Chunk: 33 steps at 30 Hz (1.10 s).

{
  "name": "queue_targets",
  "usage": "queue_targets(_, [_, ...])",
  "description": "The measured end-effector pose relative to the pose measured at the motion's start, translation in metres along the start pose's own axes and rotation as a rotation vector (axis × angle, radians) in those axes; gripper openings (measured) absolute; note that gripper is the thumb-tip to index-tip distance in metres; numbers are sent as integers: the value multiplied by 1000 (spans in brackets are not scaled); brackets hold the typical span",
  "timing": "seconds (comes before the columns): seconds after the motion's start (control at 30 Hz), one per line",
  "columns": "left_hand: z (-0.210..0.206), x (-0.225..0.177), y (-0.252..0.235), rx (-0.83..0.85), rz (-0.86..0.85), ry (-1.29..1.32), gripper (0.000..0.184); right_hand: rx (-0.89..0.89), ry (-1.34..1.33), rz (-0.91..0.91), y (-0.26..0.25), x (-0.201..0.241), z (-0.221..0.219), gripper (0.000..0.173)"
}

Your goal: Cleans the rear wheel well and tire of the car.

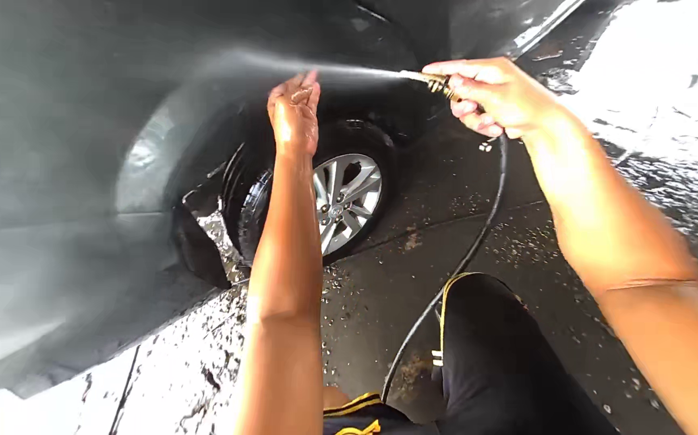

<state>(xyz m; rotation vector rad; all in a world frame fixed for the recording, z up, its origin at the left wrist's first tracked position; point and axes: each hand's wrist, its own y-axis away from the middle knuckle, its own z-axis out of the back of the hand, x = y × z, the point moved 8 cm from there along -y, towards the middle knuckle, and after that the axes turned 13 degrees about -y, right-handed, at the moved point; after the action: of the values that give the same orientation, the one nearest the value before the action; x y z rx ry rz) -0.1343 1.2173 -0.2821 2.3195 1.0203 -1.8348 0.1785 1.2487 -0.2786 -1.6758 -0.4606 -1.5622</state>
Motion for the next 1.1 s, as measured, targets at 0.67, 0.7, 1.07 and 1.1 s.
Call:
queue_targets(0.67, [278,23,161,-402,139,-1033,53,81,417,-180,-50,-19,-98,38])
queue_targets(0.7, [284,37,163,-347,175,-1079,59,-78,472,-259,-45,-38,-61,38])
queue_targets(1.07, [229,13,106,-233,-126,-1430,59,-230,39,-266,-35,-99,-27,39])
queue_targets(1.1, [234,17,108,-243,-137,-1466,63,-309,-87,-245,-45,-121,-14,40])
